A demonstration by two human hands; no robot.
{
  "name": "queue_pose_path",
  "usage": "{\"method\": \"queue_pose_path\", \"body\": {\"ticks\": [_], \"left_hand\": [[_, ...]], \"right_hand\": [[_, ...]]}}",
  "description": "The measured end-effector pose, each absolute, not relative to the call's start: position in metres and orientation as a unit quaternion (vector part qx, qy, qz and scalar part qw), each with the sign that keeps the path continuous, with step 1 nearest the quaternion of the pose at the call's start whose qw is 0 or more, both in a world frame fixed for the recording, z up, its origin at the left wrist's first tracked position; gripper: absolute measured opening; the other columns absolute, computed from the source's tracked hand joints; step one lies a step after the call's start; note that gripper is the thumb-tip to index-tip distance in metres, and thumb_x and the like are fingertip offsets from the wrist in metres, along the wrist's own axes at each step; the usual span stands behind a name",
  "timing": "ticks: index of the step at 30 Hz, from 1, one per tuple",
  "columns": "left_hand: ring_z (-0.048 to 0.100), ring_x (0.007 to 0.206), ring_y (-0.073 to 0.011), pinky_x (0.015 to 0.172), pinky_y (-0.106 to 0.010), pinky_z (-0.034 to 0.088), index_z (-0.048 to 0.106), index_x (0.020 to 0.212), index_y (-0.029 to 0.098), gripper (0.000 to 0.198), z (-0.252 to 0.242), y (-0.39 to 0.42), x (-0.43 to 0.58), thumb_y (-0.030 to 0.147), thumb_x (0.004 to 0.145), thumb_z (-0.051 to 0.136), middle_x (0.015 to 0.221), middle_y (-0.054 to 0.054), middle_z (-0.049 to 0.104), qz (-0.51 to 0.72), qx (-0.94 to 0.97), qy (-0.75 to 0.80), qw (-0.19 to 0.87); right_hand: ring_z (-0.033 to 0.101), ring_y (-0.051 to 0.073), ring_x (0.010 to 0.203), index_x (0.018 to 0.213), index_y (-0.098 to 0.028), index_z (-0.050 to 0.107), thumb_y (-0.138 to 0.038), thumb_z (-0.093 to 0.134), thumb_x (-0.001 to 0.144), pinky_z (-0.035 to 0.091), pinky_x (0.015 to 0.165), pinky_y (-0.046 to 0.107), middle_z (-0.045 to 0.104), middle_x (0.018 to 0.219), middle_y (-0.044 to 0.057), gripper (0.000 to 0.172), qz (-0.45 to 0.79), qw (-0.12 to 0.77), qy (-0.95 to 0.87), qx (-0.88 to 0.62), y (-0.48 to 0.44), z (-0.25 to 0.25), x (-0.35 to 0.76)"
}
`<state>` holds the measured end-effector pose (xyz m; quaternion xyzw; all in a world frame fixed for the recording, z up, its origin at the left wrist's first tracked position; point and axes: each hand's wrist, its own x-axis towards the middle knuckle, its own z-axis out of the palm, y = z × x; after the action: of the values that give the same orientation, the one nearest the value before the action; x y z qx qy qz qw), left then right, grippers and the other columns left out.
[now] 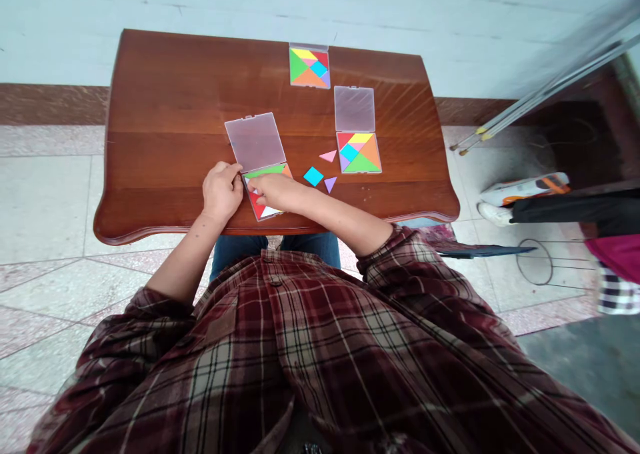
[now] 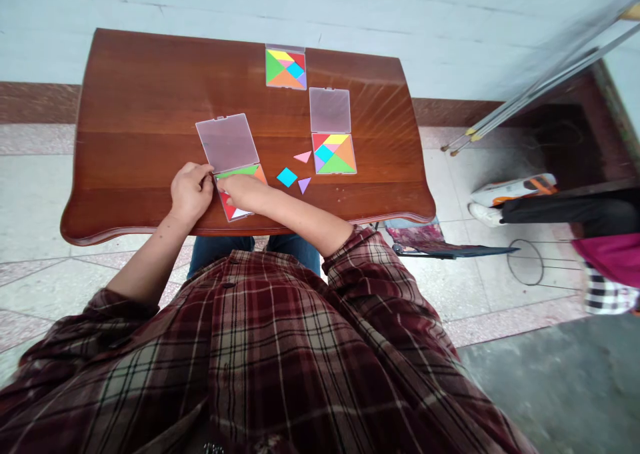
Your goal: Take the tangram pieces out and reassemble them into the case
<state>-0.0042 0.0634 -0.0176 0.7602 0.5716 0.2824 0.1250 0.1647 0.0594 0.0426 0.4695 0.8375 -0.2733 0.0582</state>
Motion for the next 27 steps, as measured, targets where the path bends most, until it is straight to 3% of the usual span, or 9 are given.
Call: {"method": "queue_pose_path", "body": {"ticks": [6, 12, 20, 27], "left_hand": [[0.061, 0.092, -0.0234, 0.086, -0.038, 0.048, 0.067, 0.103, 0.021, 0.030, -0.019, 0.064, -0.005, 0.020, 0.086, 0.043, 0.097, -0.009, 0.066, 0.275, 0.763, 0.570, 0.128], [0.061, 0.089, -0.0218, 0.083, -0.036, 0.049, 0.069, 0.102, 0.021, 0.030, -0.019, 0.064, -0.005, 0.020, 0.085, 0.044, 0.096, -0.007, 0.067, 0.287, 0.770, 0.560, 0.108], [0.061, 0.088, -0.0217, 0.081, -0.036, 0.049, 0.069, 0.102, 0.021, 0.029, -0.019, 0.064, -0.005, 0.020, 0.084, 0.045, 0.095, -0.007, 0.068, 0.289, 0.770, 0.559, 0.100], [0.062, 0.088, -0.0221, 0.082, -0.037, 0.049, 0.068, 0.101, 0.021, 0.029, -0.019, 0.065, -0.005, 0.020, 0.086, 0.044, 0.096, -0.008, 0.067, 0.283, 0.769, 0.564, 0.107]], "right_hand": [[0.061, 0.019, 0.094, 0.111, -0.019, 0.063, -0.017, 0.058, 0.086, 0.037, 0.073, 0.028, 0.070, 0.104, 0.004, 0.026, -0.263, 0.042, 0.831, 0.489, 0.062, 0.041, 0.162], [0.064, 0.024, 0.102, 0.117, -0.014, 0.061, -0.020, 0.063, 0.086, 0.044, 0.078, 0.029, 0.069, 0.115, 0.012, 0.032, -0.240, 0.060, 0.802, 0.544, 0.053, 0.049, 0.151], [0.067, 0.022, 0.095, 0.113, -0.014, 0.061, -0.017, 0.057, 0.090, 0.046, 0.078, 0.028, 0.071, 0.108, 0.011, 0.024, -0.231, 0.045, 0.798, 0.555, 0.050, 0.050, 0.145], [0.064, 0.024, 0.102, 0.117, -0.014, 0.060, -0.014, 0.063, 0.084, 0.047, 0.082, 0.031, 0.066, 0.116, 0.012, 0.033, -0.234, 0.075, 0.815, 0.525, 0.046, 0.051, 0.152]]}}
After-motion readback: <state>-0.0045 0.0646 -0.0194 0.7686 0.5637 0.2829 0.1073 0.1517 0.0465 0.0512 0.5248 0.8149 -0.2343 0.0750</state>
